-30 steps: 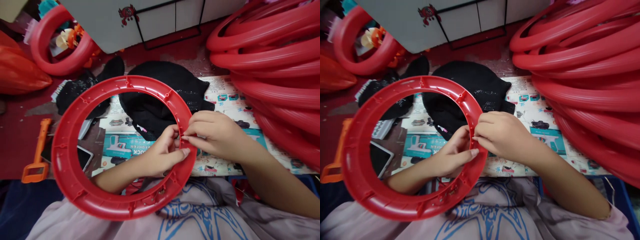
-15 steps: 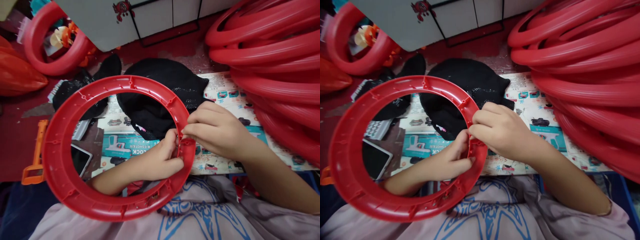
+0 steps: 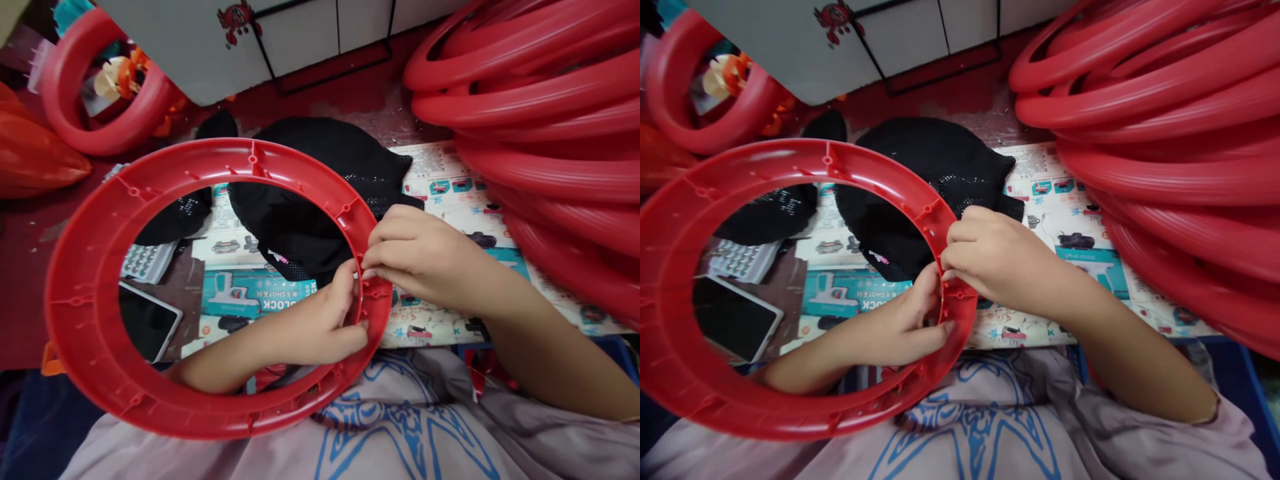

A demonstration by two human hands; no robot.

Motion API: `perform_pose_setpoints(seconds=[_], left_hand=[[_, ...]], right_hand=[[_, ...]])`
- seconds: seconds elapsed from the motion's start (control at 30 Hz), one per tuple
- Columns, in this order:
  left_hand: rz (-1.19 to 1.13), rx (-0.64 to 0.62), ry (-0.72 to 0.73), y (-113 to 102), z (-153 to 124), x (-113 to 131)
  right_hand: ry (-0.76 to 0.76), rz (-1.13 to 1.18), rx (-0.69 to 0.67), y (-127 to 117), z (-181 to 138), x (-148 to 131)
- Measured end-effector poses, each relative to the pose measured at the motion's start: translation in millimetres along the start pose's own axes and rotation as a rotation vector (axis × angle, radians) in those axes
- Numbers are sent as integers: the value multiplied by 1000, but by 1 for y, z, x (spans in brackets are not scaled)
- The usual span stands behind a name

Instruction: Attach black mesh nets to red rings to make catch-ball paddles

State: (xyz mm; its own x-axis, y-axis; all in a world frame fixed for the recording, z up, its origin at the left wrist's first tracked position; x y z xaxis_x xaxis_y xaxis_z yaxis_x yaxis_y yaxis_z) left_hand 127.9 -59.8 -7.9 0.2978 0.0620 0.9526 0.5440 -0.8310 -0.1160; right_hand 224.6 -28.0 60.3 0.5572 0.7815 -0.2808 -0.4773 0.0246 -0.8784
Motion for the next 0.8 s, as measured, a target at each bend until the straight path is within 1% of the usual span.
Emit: perform_pose_setpoints(seconds=[0.1, 0.2, 0.3, 0.4, 0.47, 0.57, 0.67, 0.7, 0.73, 0.8], left_hand=[[-97, 15, 9, 1, 0, -4], [-349, 38, 86, 3, 0, -1], [-621, 22, 151, 6, 0, 6], [-760, 65, 126, 5, 1, 9], [-797, 129, 75, 2, 3, 7], [-800, 191, 35, 0, 7, 2], [-769, 242, 21, -4, 6, -1], [-756, 233, 13, -4, 6, -2], [-738, 197, -5, -2, 5, -3], [-680, 90, -61, 3, 4, -5]], right_hand=[[1, -24, 1, 0, 0, 1], [-21, -40, 5, -3, 0, -1], [-67, -3, 62, -11, 0, -5], [-73, 38, 97, -14, 0, -6], [-73, 27, 88, -11, 0, -6], [-70, -23, 75, -4, 1, -8], [-33, -151, 116, -4, 1, -9], [-18, -206, 140, -6, 0, -8], [-13, -254, 162, -9, -1, -8], [-36, -318, 177, -13, -2, -10]])
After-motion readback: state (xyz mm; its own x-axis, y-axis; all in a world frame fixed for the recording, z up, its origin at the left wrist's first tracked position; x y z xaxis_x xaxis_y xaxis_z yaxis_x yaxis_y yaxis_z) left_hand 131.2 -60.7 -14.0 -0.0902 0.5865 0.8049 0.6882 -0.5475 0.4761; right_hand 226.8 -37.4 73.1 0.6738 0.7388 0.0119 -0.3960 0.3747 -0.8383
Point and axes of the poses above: each hand's wrist, its own z-axis towards the middle knuckle, its own y-axis out of the palm, x = y × z, the point moved 8 cm from there along z, towards the middle knuckle, and after that the axes turned 11 degrees about -z, right-handed, at the moved point
